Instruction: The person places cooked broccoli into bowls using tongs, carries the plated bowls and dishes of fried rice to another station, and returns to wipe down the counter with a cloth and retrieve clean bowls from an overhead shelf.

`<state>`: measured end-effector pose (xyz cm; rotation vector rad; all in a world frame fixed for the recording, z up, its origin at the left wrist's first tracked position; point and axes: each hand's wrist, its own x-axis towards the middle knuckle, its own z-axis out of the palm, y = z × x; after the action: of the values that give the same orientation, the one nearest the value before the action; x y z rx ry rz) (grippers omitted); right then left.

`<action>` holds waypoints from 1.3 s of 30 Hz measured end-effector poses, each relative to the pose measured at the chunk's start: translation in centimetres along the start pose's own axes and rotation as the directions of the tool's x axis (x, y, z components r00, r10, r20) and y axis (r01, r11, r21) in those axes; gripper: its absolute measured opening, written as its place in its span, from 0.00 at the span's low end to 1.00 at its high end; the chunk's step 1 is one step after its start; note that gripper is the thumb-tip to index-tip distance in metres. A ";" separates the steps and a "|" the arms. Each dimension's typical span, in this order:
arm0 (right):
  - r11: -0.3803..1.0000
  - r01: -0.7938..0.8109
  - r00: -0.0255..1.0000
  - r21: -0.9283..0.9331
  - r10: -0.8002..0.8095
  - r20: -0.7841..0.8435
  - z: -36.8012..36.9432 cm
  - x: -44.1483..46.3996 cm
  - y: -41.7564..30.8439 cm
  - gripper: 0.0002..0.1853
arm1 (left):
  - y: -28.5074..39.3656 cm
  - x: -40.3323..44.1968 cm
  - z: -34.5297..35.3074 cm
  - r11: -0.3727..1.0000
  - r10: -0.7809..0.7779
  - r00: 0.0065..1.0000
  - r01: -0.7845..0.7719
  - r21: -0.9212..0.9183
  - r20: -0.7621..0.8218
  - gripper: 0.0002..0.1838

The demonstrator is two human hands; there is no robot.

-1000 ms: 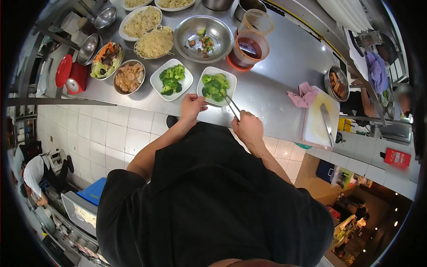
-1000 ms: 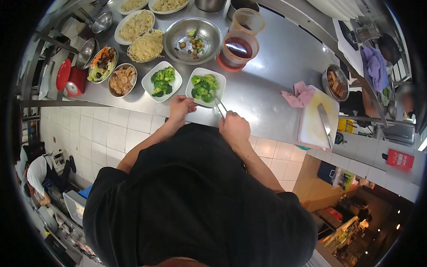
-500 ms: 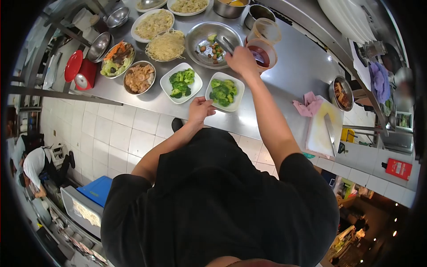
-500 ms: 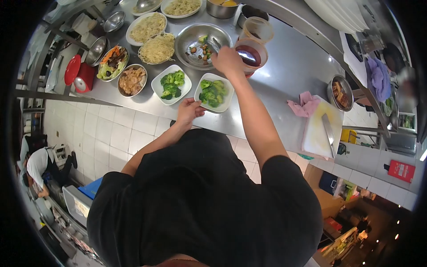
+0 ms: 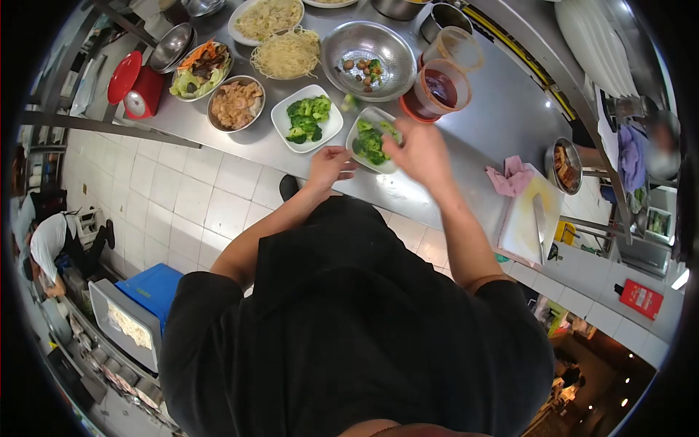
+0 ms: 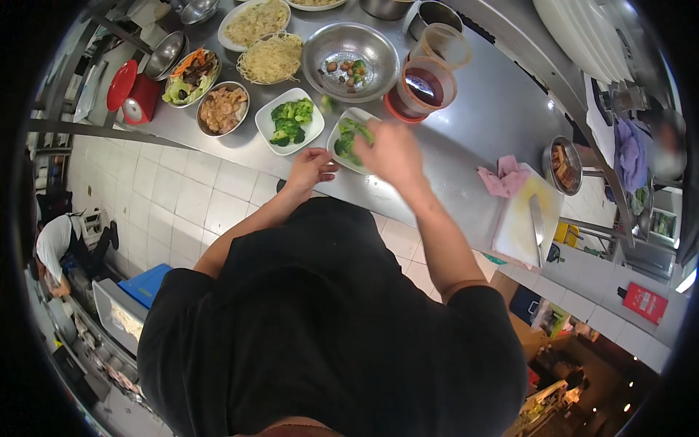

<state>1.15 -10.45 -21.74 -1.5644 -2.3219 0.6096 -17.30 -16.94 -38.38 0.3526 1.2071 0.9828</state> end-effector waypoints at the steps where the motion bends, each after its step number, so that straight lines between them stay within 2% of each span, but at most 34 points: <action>1: 0.998 -0.008 1.000 -0.060 0.010 0.028 1.5 -0.7 -0.5 0.17 | 0.1 -0.2 -0.5 0.999 -0.026 1.000 0.026 -0.021 0.011 0.16; 3: 0.993 -0.018 0.999 -0.114 0.024 0.049 5.7 -0.6 -1.5 0.16 | 0.2 -0.7 -1.5 0.999 -0.037 0.999 0.037 -0.026 0.000 0.15; 5: 0.980 -0.079 0.982 -0.183 0.108 0.154 9.1 0.3 -2.4 0.16 | -0.2 -1.0 -2.7 0.999 -0.050 0.999 0.050 -0.013 0.004 0.13; 9: 0.991 -0.074 0.987 -0.108 0.088 0.134 8.5 0.3 -3.5 0.17 | 0.5 -2.1 -4.3 0.998 -0.037 0.999 0.037 -0.051 0.010 0.13; 11: 0.981 -0.144 0.978 -0.127 0.161 0.133 5.9 0.1 -3.4 0.18 | 1.6 -3.6 -4.3 0.994 -0.010 0.997 0.001 -0.110 -0.082 0.16; 12: 0.987 -0.111 0.985 -0.119 0.125 0.115 6.0 0.6 -2.7 0.17 | 1.9 -3.9 -4.4 0.993 -0.010 0.996 -0.001 -0.117 -0.087 0.16; 13: 0.987 -0.104 0.986 -0.122 0.118 0.119 6.6 1.5 -2.3 0.17 | 2.3 -4.0 -4.5 0.989 0.012 0.987 -0.036 -0.147 -0.163 0.18; 14: 0.988 -0.028 0.995 -0.150 0.041 0.086 7.2 2.4 -1.9 0.16 | 2.6 -4.0 -4.6 0.982 0.032 0.971 -0.075 -0.173 -0.238 0.21; 15: 0.983 0.049 0.998 -0.179 -0.039 0.055 7.8 2.9 -1.7 0.14 | 2.8 -4.0 -4.7 0.980 0.035 0.969 -0.081 -0.180 -0.243 0.21; 17: 0.971 0.096 0.994 -0.219 -0.084 0.065 8.4 3.3 -1.7 0.13 | 3.5 -3.8 -5.1 0.966 0.106 0.929 -0.181 -0.186 -0.354 0.24; 19: 0.955 0.142 0.989 -0.261 -0.126 0.074 8.3 3.6 -2.0 0.12 | 3.7 -3.2 -5.9 0.963 0.120 0.927 -0.195 -0.184 -0.355 0.24; 21: 0.940 0.145 0.987 -0.309 -0.161 -0.025 7.7 2.9 -2.6 0.11 | 3.8 -2.8 -6.5 0.962 0.122 0.927 -0.198 -0.186 -0.356 0.24; 25: 0.891 0.191 0.976 -0.412 -0.217 -0.016 9.0 2.3 -2.5 0.12 | 3.4 -2.5 -7.0 0.967 0.122 0.940 -0.186 -0.176 -0.319 0.22; 27: 0.946 0.173 0.984 -0.276 -0.177 0.010 8.7 1.9 -2.5 0.14 | 3.6 -2.4 -7.1 0.966 0.126 0.940 -0.189 -0.176 -0.318 0.21; 30: 0.978 0.113 0.993 -0.177 -0.107 0.046 6.6 2.4 -2.5 0.16 | 3.4 -2.5 -7.1 0.967 0.125 0.935 -0.190 -0.172 -0.331 0.21; 34: 0.995 0.049 0.993 -0.083 -0.039 0.114 5.0 4.4 -2.3 0.17 | 3.3 -2.2 -7.4 0.964 0.124 0.938 -0.191 -0.183 -0.323 0.20; 36: 0.998 -0.058 0.975 -0.008 0.058 0.214 4.9 5.3 -1.9 0.19 | 3.5 -2.1 -7.3 0.964 0.124 0.937 -0.191 -0.185 -0.325 0.19; 39: 0.995 -0.098 0.962 0.031 0.086 0.261 5.2 6.4 -0.7 0.22 | 3.3 -2.2 -7.2 0.960 0.123 0.935 -0.197 -0.198 -0.334 0.19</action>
<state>-4.18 -5.72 -25.97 -1.6678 -2.4084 0.9327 -25.31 -18.69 -37.31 0.1115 1.3531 1.3468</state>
